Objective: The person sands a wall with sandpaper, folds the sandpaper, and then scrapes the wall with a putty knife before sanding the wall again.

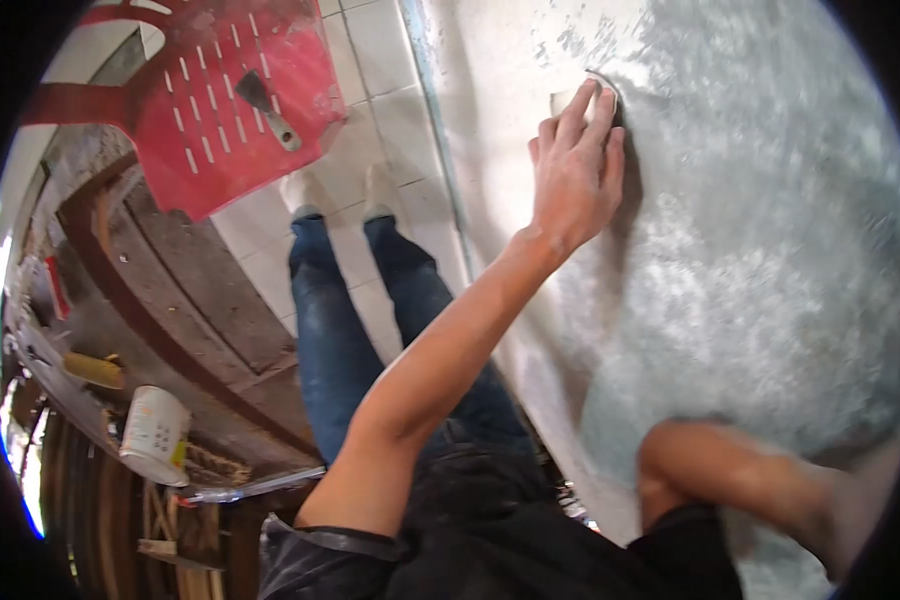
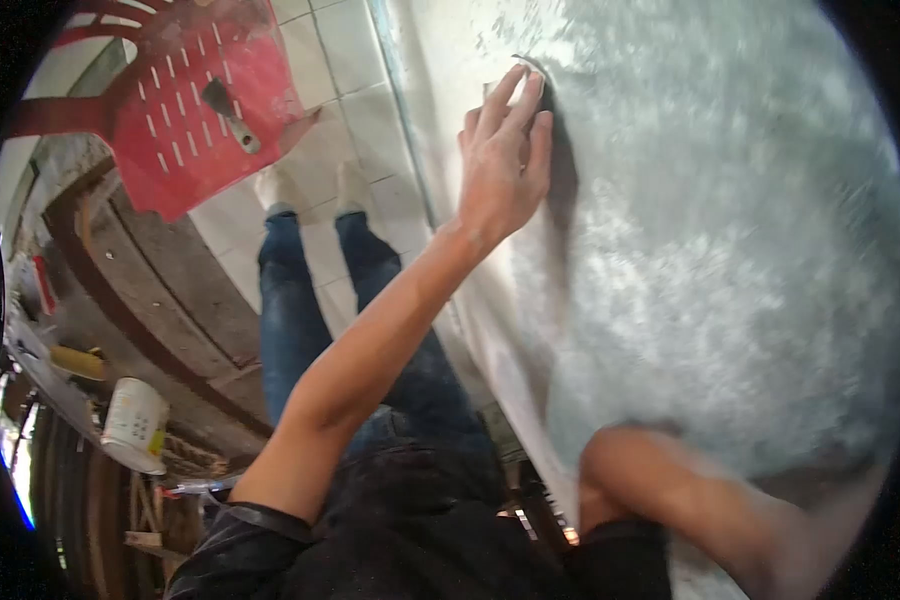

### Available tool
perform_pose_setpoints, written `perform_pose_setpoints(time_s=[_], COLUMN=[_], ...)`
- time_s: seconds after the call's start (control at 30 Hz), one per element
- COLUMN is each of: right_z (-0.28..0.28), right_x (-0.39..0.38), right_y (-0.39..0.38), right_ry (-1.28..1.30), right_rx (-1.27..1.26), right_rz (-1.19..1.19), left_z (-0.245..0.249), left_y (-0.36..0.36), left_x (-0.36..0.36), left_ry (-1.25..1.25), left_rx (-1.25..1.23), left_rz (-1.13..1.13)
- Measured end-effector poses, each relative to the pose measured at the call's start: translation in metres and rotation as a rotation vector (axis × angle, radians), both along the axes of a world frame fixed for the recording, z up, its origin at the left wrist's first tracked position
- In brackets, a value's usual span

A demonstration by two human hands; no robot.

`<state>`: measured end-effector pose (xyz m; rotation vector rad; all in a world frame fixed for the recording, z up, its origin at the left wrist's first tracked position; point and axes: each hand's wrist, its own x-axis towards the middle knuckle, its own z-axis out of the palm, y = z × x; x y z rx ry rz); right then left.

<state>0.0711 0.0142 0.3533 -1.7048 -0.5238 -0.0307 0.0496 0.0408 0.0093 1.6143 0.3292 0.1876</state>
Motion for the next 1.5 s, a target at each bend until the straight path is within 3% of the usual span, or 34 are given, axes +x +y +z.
perform_pose_setpoints(time_s=[0.1, 0.17, 0.23, 0.33, 0.4, 0.63, 0.8, 1.0, 1.13, 1.33, 1.5], right_z=[-0.051, -0.065, -0.072, -0.083, -0.086, -0.103, -0.106, -0.108, -0.111, -0.109, -0.110], right_x=[-0.033, -0.060, -0.078, -0.093, -0.099, -0.094, -0.095, -0.090, -0.091, -0.089, -0.093], right_y=[-0.025, -0.052, -0.064, -0.067, -0.076, -0.076, -0.077, -0.074, -0.077, -0.078, -0.082], right_ry=[0.423, 0.611, 0.663, 0.559, 0.485, 0.451, 0.434, 0.414, 0.397, 0.436, 0.439], right_rx=[0.504, 0.280, 0.000, -0.384, -0.663, -0.652, -0.675, -0.698, -0.667, -0.679, -0.652], right_rz=[-0.115, -0.254, -0.305, -0.277, -0.166, -0.155, -0.160, -0.115, -0.106, -0.064, -0.072], left_z=[0.014, 0.017, 0.019, 0.014, 0.009, 0.035, 0.009, 0.045, 0.031, 0.049, 0.036], left_y=[0.004, -0.006, -0.007, -0.012, -0.007, -0.016, -0.011, -0.014, -0.008, -0.009, -0.003], left_x=[-0.002, -0.015, -0.020, -0.009, 0.012, -0.026, 0.024, -0.012, 0.022, 0.001, 0.034], left_ry=[0.043, 0.012, 0.070, 0.086, 0.099, 0.075, 0.115, 0.169, 0.184, 0.242, 0.221], left_rx=[-0.018, 0.087, 0.034, -0.149, -0.104, -0.094, -0.054, -0.160, -0.216, -0.063, -0.036], left_rz=[-0.040, -0.001, -0.065, -0.047, -0.029, -0.139, -0.019, -0.173, -0.114, -0.230, -0.112])
